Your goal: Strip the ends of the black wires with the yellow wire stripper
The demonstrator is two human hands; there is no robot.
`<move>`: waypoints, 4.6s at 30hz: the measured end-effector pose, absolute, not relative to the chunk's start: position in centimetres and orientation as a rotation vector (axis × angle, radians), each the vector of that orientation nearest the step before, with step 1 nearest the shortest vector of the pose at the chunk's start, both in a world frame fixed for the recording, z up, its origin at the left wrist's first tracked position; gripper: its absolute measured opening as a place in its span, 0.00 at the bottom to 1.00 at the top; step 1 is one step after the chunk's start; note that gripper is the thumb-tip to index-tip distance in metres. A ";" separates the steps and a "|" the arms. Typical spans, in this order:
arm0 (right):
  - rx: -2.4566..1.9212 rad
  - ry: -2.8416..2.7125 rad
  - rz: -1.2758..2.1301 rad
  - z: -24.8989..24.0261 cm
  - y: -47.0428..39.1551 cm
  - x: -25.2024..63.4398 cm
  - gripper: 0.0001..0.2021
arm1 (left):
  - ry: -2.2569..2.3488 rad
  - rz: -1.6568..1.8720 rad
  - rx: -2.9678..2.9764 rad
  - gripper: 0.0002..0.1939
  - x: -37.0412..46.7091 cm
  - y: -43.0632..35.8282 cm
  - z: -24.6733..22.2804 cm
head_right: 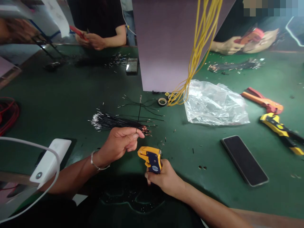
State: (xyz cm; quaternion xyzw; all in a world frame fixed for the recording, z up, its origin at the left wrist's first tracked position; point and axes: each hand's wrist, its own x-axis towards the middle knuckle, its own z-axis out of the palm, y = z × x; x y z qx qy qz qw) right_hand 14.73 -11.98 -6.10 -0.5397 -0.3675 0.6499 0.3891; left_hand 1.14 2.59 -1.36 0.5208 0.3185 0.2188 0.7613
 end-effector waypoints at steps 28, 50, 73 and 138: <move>-1.329 -0.904 1.691 -6.6 -11.9 15.1 0.08 | 0.706 0.467 1.001 0.07 1.6 3.4 -1.8; -1.118 -0.888 1.722 -7.8 -12.2 15.9 0.11 | 0.534 0.477 0.802 0.08 1.5 3.9 -1.5; -1.472 -1.008 1.671 -5.8 -12.8 16.3 0.10 | 0.695 0.413 0.779 0.05 1.0 3.1 -1.4; -1.255 -0.704 1.620 -6.9 -13.2 18.8 0.08 | 0.578 0.240 2.153 0.08 1.0 3.2 -2.2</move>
